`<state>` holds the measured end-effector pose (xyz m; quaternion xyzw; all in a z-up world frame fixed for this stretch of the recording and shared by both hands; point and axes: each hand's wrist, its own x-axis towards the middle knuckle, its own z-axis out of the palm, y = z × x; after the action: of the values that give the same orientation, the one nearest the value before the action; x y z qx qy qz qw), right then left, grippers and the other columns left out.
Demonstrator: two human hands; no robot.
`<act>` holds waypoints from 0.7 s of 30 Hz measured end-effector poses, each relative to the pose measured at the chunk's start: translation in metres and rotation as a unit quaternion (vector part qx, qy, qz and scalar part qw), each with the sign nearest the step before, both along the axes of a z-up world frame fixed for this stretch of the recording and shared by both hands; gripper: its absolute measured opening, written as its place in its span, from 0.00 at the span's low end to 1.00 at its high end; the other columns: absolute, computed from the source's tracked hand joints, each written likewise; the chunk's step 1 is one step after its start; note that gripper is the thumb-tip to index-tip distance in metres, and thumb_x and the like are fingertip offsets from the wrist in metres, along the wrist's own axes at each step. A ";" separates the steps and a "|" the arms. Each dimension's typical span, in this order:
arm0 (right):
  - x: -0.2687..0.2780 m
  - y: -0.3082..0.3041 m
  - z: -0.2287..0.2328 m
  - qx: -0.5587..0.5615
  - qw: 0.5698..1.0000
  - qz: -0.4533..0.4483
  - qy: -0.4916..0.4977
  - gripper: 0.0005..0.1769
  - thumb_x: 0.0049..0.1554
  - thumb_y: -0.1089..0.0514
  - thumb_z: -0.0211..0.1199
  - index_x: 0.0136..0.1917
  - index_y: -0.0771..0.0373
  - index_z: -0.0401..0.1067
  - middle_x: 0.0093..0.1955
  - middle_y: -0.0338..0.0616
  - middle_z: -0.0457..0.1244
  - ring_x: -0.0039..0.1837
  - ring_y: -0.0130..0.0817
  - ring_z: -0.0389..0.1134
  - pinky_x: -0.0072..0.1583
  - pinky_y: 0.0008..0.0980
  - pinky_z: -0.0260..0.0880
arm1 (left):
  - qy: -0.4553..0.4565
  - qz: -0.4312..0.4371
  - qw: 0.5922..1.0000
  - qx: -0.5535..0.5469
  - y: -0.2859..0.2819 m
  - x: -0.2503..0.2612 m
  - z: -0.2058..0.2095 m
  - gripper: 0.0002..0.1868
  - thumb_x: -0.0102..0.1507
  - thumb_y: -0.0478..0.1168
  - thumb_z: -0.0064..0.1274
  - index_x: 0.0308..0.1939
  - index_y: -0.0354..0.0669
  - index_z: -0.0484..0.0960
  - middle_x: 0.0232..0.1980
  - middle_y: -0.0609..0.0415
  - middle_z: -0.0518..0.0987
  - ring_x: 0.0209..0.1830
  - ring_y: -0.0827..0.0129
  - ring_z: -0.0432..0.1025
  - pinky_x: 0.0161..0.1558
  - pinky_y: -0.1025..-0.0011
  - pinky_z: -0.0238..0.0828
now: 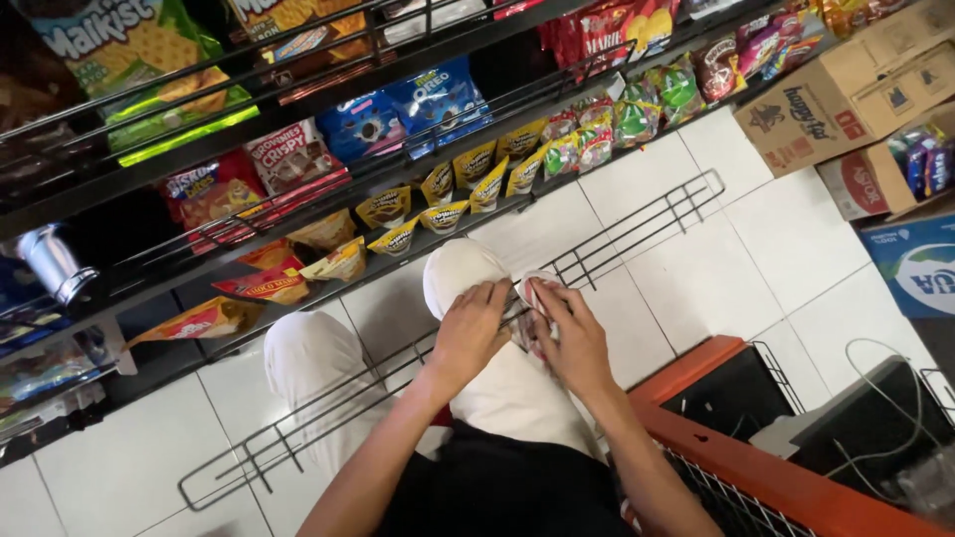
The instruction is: Scanning snack products, wiping them down, cleaning a shelf rack, and stocking the snacks onto the shelf in a grocery store.
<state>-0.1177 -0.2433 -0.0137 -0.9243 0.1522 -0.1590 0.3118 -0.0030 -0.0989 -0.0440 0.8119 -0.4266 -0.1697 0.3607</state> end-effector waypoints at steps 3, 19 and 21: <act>0.009 0.000 -0.008 -0.009 0.999 -0.003 0.032 0.24 0.58 0.61 0.65 0.68 0.57 0.72 0.59 0.46 0.65 0.54 0.44 0.71 0.53 0.38 0.73 | -0.052 0.010 0.999 -0.009 0.002 -0.003 -0.022 0.36 0.53 0.37 0.61 0.64 0.34 0.69 0.55 0.39 0.75 0.58 0.46 0.70 0.60 0.55 0.67; 0.012 -0.004 -0.028 -0.029 0.995 0.019 0.098 0.21 0.58 0.55 0.64 0.65 0.56 0.75 0.58 0.45 0.66 0.54 0.45 0.72 0.52 0.39 0.73 | -0.193 0.228 0.913 0.279 0.268 -0.014 0.062 0.42 0.54 0.61 0.58 0.68 0.47 0.71 0.69 0.47 0.71 0.68 0.52 0.65 0.67 0.45 0.58; 0.013 -0.005 -0.029 -0.025 0.995 0.022 0.094 0.21 0.58 0.56 0.64 0.65 0.55 0.75 0.58 0.45 0.66 0.54 0.46 0.71 0.53 0.38 0.73 | -0.134 0.319 0.900 0.263 0.295 -0.016 0.067 0.37 0.59 0.59 0.55 0.68 0.46 0.72 0.66 0.46 0.73 0.64 0.52 0.68 0.63 0.48 0.62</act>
<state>-0.1049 -0.2485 -0.0426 -0.9458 0.1562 -0.0684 0.2764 -0.0187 0.1961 0.0228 0.9849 -0.1288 -0.0409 0.1079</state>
